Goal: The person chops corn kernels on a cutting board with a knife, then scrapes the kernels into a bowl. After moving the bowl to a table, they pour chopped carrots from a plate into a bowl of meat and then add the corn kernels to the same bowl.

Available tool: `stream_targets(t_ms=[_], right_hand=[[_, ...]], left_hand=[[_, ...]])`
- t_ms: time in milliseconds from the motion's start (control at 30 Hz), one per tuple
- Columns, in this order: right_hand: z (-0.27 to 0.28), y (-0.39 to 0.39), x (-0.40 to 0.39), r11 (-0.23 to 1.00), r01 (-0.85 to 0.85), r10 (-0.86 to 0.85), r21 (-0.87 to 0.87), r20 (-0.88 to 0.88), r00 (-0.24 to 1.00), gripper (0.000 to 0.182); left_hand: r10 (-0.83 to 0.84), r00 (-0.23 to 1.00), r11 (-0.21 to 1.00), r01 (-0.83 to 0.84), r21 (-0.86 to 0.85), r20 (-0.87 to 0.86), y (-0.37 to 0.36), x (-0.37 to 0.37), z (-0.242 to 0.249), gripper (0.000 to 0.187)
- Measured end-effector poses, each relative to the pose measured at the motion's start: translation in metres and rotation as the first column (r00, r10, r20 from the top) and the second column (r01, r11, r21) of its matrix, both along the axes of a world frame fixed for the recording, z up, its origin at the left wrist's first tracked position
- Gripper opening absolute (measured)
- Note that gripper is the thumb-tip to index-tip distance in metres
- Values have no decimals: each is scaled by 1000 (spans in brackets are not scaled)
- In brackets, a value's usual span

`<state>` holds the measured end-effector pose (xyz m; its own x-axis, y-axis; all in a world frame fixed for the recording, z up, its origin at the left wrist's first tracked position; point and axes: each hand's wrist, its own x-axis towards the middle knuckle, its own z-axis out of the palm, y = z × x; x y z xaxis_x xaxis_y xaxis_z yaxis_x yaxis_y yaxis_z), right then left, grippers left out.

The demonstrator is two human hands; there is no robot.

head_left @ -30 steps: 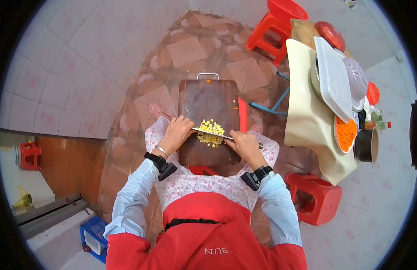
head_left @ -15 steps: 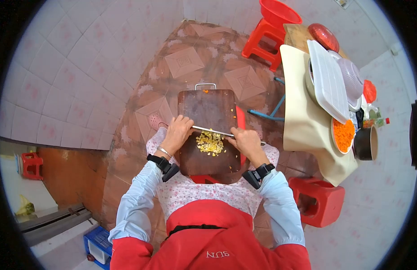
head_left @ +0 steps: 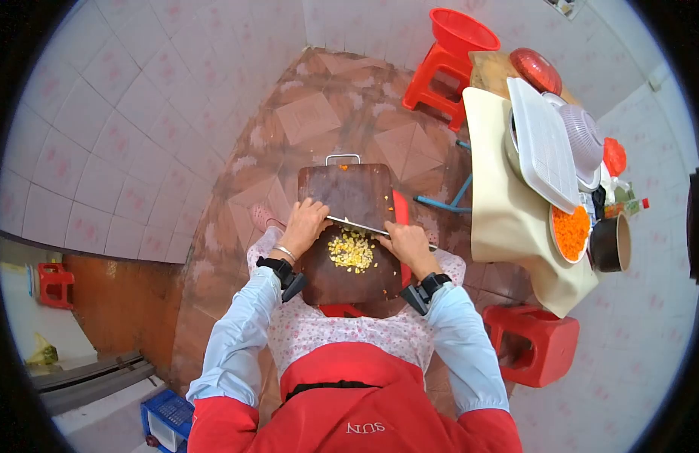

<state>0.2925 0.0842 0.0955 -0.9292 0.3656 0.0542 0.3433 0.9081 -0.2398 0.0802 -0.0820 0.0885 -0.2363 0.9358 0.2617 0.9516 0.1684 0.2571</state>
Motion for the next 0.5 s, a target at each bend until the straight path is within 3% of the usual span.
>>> stream_targets(t_ms=[300, 367, 500], right_hand=[[14, -12, 18, 997, 33, -29, -63, 68, 997, 33], [-11, -18, 25, 996, 34, -33, -87, 12, 999, 33], [-2, -19, 25, 997, 18, -20, -70, -28, 999, 32]], left_hand=[[-52, 998, 995, 54, -78, 29, -7, 11, 12, 15], [-62, 997, 994, 66, -87, 40, -10, 13, 9, 15], [-72, 997, 995, 74, -70, 31, -11, 13, 2, 16]])
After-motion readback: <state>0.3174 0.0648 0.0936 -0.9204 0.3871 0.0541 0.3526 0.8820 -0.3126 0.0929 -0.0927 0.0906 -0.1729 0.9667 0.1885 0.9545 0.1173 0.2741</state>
